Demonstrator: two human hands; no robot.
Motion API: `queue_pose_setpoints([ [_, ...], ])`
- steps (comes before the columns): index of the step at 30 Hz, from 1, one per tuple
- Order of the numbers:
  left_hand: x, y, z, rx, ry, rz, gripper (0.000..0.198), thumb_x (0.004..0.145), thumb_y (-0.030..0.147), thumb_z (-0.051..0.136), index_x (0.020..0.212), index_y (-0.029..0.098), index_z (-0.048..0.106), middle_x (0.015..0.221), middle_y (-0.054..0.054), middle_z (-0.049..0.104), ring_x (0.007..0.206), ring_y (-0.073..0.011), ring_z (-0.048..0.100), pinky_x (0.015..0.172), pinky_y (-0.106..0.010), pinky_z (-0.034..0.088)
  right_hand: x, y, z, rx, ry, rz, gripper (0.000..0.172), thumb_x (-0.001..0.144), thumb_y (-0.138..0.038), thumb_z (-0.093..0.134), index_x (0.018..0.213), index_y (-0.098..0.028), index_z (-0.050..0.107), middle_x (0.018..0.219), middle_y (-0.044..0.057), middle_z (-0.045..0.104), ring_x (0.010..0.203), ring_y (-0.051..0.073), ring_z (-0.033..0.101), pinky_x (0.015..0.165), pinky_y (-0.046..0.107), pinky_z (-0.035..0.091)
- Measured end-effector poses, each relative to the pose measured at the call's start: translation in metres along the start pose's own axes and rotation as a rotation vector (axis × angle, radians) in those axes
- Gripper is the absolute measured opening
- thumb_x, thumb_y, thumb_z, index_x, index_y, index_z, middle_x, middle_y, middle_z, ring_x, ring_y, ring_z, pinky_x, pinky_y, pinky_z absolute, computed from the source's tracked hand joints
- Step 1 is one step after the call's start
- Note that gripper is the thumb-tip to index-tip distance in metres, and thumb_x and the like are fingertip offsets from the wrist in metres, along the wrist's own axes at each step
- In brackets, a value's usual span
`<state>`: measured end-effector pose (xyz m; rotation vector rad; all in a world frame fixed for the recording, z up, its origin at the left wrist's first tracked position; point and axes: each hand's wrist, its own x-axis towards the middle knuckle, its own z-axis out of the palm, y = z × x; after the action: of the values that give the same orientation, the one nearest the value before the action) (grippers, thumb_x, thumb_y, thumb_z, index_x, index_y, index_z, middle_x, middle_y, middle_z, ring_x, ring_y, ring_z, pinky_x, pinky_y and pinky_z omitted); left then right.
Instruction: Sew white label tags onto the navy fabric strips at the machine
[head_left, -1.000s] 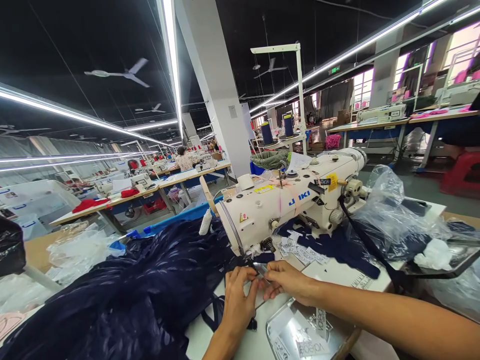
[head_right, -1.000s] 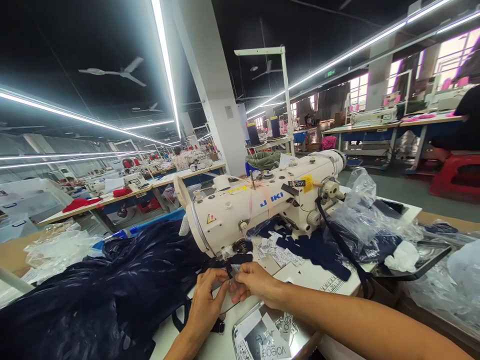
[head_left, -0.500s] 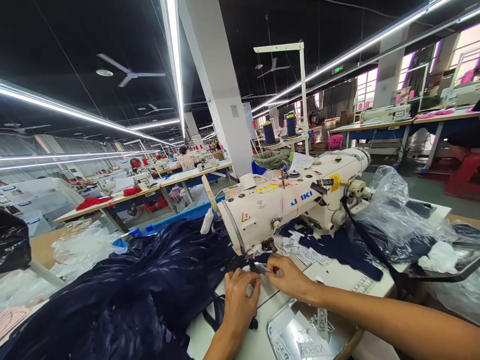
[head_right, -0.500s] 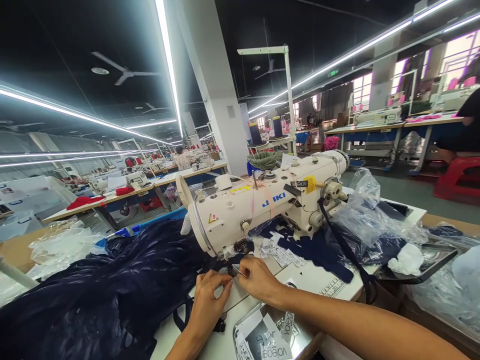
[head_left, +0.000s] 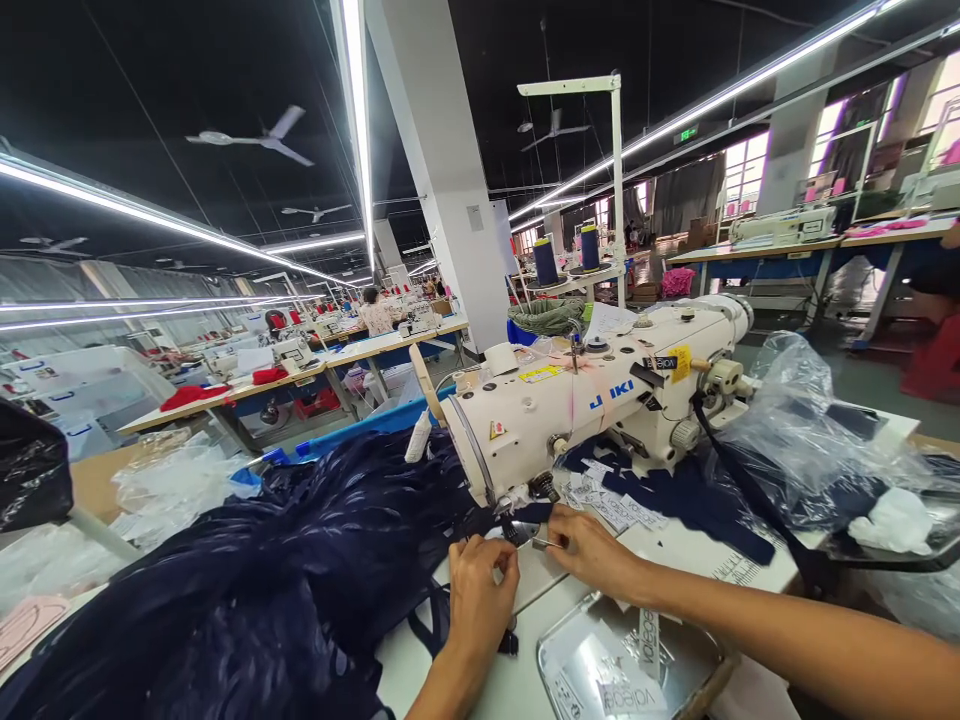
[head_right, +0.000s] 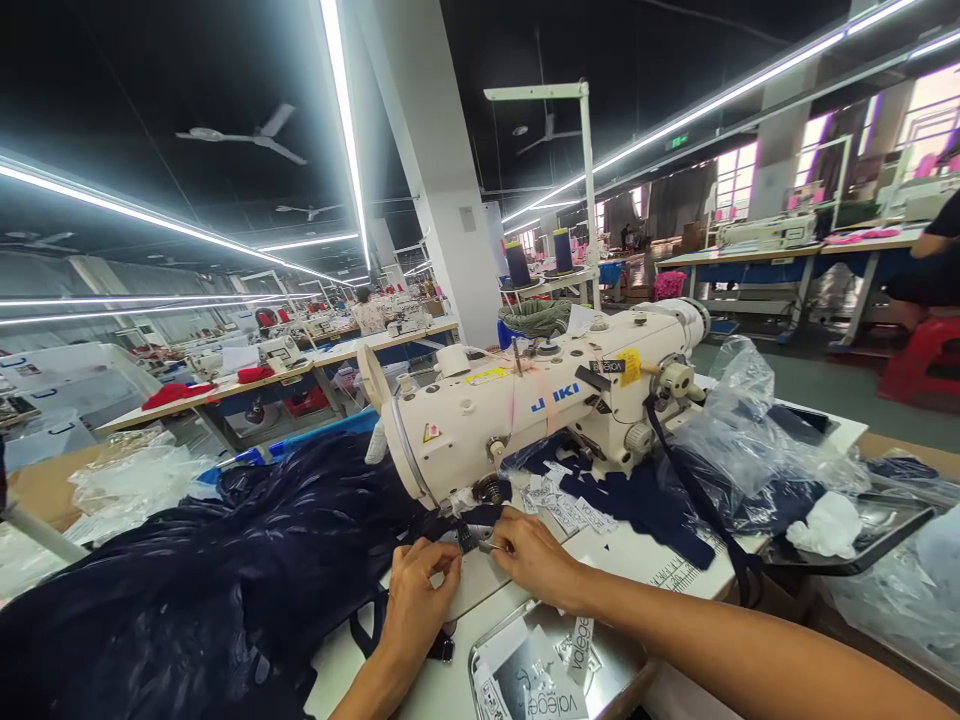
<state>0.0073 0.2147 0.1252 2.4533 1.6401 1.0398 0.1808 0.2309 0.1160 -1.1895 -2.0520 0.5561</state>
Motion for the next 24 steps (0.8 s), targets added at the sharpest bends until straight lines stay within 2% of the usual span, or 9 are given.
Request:
queue_pose_setpoints([
  [3, 0.002, -0.002, 0.001, -0.028, -0.050, -0.123, 0.016, 0.070, 0.016, 0.047, 0.063, 0.020, 0.061, 0.059, 0.001, 0.060, 0.062, -0.0151, 0.053, 0.068, -0.032, 0.033, 0.004, 0.016, -0.009, -0.081, -0.013, 0.058, 0.016, 0.071, -0.007, 0.050, 0.060, -0.017, 0.044, 0.070, 0.000, 0.049, 0.065, 0.014, 0.050, 0.061, 0.025, 0.038],
  [7, 0.005, -0.004, 0.003, -0.062, -0.104, -0.257, 0.015, 0.069, 0.019, 0.048, 0.065, 0.020, 0.062, 0.061, 0.001, 0.062, 0.062, -0.0157, 0.053, 0.069, -0.031, 0.034, 0.006, 0.026, -0.023, -0.201, 0.077, -0.012, 0.003, 0.076, -0.017, 0.052, 0.073, -0.016, 0.053, 0.082, 0.006, 0.052, 0.079, 0.019, 0.051, 0.071, 0.031, 0.040],
  [10, 0.008, -0.006, 0.003, -0.044, -0.135, -0.319, 0.016, 0.070, 0.020, 0.047, 0.066, 0.019, 0.062, 0.061, 0.000, 0.061, 0.061, -0.0151, 0.053, 0.067, -0.029, 0.035, -0.008, 0.017, -0.037, -0.126, 0.075, -0.091, 0.012, 0.080, -0.022, 0.047, 0.074, -0.015, 0.056, 0.083, 0.008, 0.054, 0.081, 0.021, 0.052, 0.074, 0.033, 0.041],
  [13, 0.012, -0.007, 0.002, -0.003, -0.156, -0.337, 0.018, 0.071, 0.019, 0.045, 0.066, 0.018, 0.062, 0.059, 0.001, 0.060, 0.060, -0.0146, 0.053, 0.064, -0.027, 0.035, -0.033, 0.002, -0.062, 0.150, -0.223, -0.063, 0.017, 0.080, -0.023, 0.047, 0.074, -0.018, 0.061, 0.071, 0.003, 0.057, 0.065, 0.016, 0.056, 0.062, 0.026, 0.044],
  [15, 0.016, -0.007, 0.002, 0.016, -0.171, -0.334, 0.019, 0.071, 0.018, 0.045, 0.065, 0.018, 0.062, 0.058, 0.001, 0.059, 0.060, -0.0148, 0.053, 0.064, -0.027, 0.034, -0.051, -0.004, -0.086, 0.322, -0.489, 0.069, 0.033, 0.081, -0.026, 0.046, 0.114, -0.025, 0.051, 0.085, 0.003, 0.062, 0.050, 0.012, 0.054, 0.049, 0.023, 0.045],
  [16, 0.018, -0.007, 0.002, 0.025, -0.183, -0.332, 0.018, 0.071, 0.017, 0.045, 0.065, 0.018, 0.062, 0.057, 0.001, 0.058, 0.060, -0.0150, 0.053, 0.064, -0.027, 0.033, -0.058, -0.004, -0.101, 0.320, -0.478, 0.090, 0.044, 0.082, -0.029, 0.047, 0.125, -0.029, 0.041, 0.094, 0.004, 0.062, 0.049, 0.011, 0.054, 0.048, 0.023, 0.046],
  [19, 0.023, -0.005, 0.002, 0.045, -0.206, -0.327, 0.018, 0.071, 0.015, 0.046, 0.066, 0.018, 0.063, 0.058, 0.002, 0.058, 0.063, -0.0155, 0.053, 0.067, -0.028, 0.032, -0.067, 0.008, -0.151, 0.041, 0.012, -0.051, 0.032, 0.081, -0.041, 0.047, 0.109, -0.028, 0.056, 0.105, 0.008, 0.060, 0.076, 0.019, 0.060, 0.060, 0.028, 0.048],
  [21, 0.027, -0.004, 0.003, 0.053, -0.205, -0.336, 0.018, 0.071, 0.014, 0.046, 0.068, 0.018, 0.064, 0.060, 0.001, 0.059, 0.064, -0.0157, 0.054, 0.068, -0.029, 0.032, -0.065, 0.026, -0.187, -0.181, 0.381, -0.132, 0.029, 0.080, -0.048, 0.046, 0.090, -0.027, 0.063, 0.117, 0.008, 0.053, 0.101, 0.024, 0.051, 0.079, 0.036, 0.042],
  [24, 0.031, -0.002, 0.008, 0.049, -0.187, -0.370, 0.019, 0.070, 0.013, 0.046, 0.068, 0.017, 0.064, 0.063, 0.000, 0.061, 0.064, -0.0158, 0.055, 0.067, -0.028, 0.033, -0.053, 0.071, -0.241, -0.420, 0.752, -0.011, 0.038, 0.083, -0.052, 0.038, 0.096, -0.023, 0.058, 0.121, 0.010, 0.049, 0.106, 0.022, 0.047, 0.073, 0.035, 0.040],
])
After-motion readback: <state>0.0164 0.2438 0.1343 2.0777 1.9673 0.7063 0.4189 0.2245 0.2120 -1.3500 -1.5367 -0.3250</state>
